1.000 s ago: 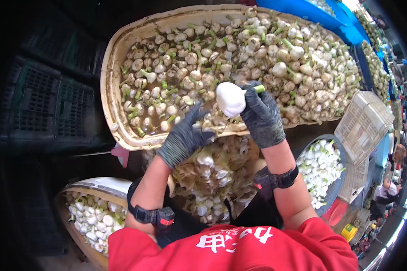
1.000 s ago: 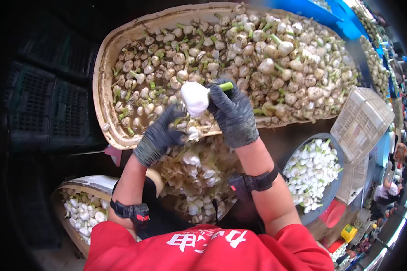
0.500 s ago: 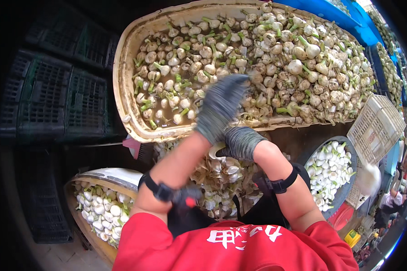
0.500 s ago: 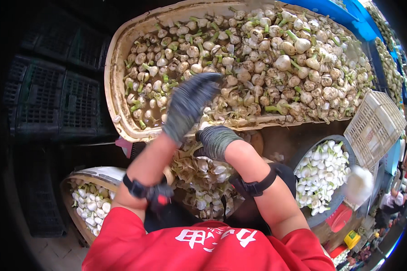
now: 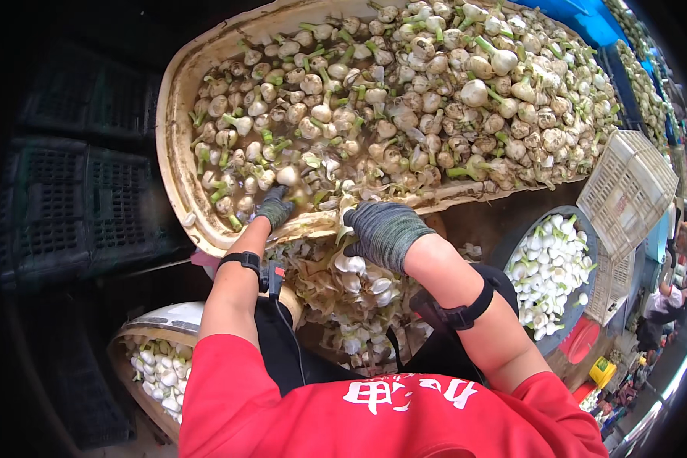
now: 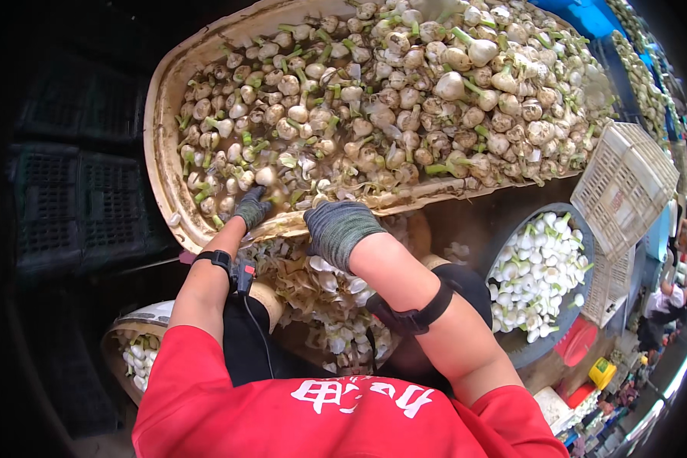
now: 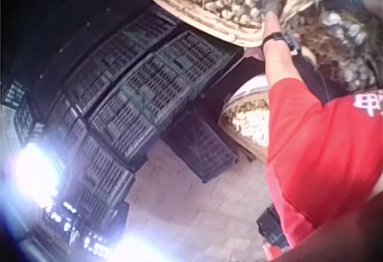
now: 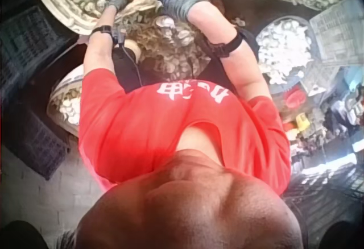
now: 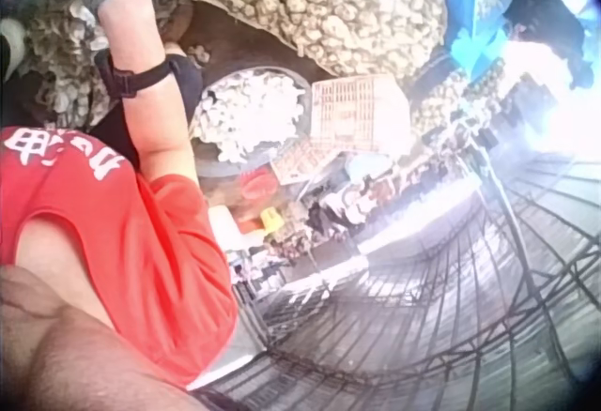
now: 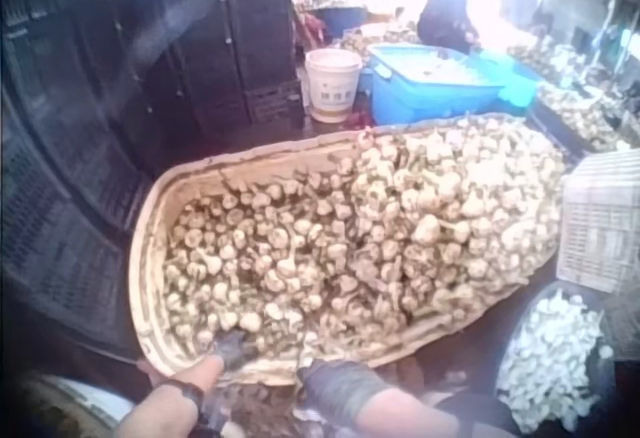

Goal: The person peels garlic bulbs by hand, removing the outer layers and trimming the stems. They pick up each bulb from a large container, strip the skin, and place the cleaned garlic into a separate tray while discarding the peels onto a pile.

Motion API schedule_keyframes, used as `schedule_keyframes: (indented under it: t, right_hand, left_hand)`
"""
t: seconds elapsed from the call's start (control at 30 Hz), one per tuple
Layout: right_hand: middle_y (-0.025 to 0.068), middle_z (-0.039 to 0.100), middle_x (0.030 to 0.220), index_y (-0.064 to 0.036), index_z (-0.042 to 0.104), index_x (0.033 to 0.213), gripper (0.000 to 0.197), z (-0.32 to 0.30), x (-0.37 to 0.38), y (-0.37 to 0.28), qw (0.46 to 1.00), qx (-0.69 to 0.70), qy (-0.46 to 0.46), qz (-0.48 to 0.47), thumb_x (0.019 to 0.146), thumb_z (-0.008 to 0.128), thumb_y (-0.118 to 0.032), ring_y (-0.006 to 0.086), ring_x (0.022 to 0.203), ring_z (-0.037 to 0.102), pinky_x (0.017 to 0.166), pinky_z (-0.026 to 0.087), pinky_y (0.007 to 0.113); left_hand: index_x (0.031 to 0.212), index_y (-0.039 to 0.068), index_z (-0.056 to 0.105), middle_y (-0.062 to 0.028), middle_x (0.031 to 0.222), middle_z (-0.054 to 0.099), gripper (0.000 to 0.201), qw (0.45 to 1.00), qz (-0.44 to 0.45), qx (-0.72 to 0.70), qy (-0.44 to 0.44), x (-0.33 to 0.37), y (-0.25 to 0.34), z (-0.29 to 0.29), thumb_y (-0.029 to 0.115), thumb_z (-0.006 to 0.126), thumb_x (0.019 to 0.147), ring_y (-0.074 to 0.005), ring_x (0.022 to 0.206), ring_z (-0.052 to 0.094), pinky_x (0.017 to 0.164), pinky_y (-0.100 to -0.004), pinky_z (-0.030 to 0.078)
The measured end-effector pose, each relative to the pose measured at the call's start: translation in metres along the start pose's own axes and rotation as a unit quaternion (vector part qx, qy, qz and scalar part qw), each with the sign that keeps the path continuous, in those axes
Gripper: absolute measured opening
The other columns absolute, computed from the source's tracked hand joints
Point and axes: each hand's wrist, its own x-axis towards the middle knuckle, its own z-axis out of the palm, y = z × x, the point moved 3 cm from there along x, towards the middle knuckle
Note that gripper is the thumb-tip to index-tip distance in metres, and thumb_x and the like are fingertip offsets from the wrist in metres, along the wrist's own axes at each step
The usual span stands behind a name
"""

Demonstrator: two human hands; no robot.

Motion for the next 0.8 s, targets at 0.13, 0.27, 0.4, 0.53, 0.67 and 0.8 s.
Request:
schedule_keyframes:
  t: [0.13,0.27,0.4,0.53,0.67,0.8]
  right_hand:
    - [0.0129,0.062,0.087,-0.0119,0.061,0.102,0.031,-0.002,0.005,0.007,0.997,0.010,0.078,0.005,0.078,0.064,-0.031,0.0319,0.087,0.061,0.078,0.048,0.041]
    - [0.0096,0.062,0.081,-0.0119,0.065,0.089,0.015,-0.022,0.001,0.000,0.945,0.090,0.312,-0.042,0.079,0.063,-0.023,0.0287,0.079,0.061,0.070,0.048,0.039]
    - [0.0091,0.060,0.077,-0.0118,0.065,0.084,0.011,-0.040,-0.012,-0.010,0.881,0.187,0.425,-0.086,0.076,0.064,-0.020,0.0277,0.072,0.060,0.064,0.048,0.038]
    - [0.0075,0.059,0.075,-0.0135,0.065,0.083,0.010,-0.040,-0.019,-0.013,0.861,0.186,0.462,-0.102,0.074,0.066,-0.018,0.0266,0.069,0.060,0.063,0.048,0.037]
    - [0.0070,0.057,0.072,-0.0146,0.064,0.081,0.008,-0.034,-0.019,-0.014,0.866,0.107,0.480,-0.094,0.075,0.064,-0.020,0.0258,0.067,0.059,0.060,0.047,0.037]
    - [0.0058,0.058,0.069,-0.0128,0.065,0.077,0.009,-0.034,-0.020,-0.012,0.875,0.074,0.474,-0.067,0.069,0.069,-0.014,0.0252,0.063,0.059,0.055,0.047,0.034]
  left_hand:
    - [0.105,0.006,0.057,-0.0128,0.101,0.061,0.034,0.884,-0.251,-0.380,-0.110,-0.012,0.046,-0.009,0.027,0.058,0.079,-0.0263,0.092,0.060,0.073,-0.0416,0.051]
    - [0.102,0.010,0.054,-0.0105,0.093,0.061,0.038,0.561,-0.205,-0.794,-0.116,-0.080,0.135,-0.072,0.042,0.049,0.083,-0.0272,0.082,0.058,0.063,-0.0396,0.047]
    - [0.111,0.006,0.049,-0.0145,0.102,0.058,0.051,0.437,-0.037,-0.881,-0.175,-0.120,0.175,-0.089,0.050,0.044,0.086,-0.0307,0.091,0.055,0.078,-0.0430,0.046]
    - [0.117,0.005,0.047,-0.0137,0.108,0.055,0.051,0.412,-0.033,-0.906,-0.091,-0.155,0.227,-0.098,0.047,0.045,0.088,-0.0297,0.099,0.052,0.088,-0.0429,0.042]
    - [0.119,0.006,0.046,-0.0125,0.111,0.055,0.048,0.406,-0.034,-0.912,-0.045,-0.154,0.226,-0.086,0.044,0.049,0.089,-0.0271,0.101,0.053,0.090,-0.0434,0.042]
    - [0.122,0.002,0.042,-0.0154,0.116,0.052,0.049,0.502,-0.034,-0.864,0.025,-0.149,0.222,-0.074,0.035,0.056,0.087,-0.0271,0.109,0.050,0.097,-0.0413,0.040]
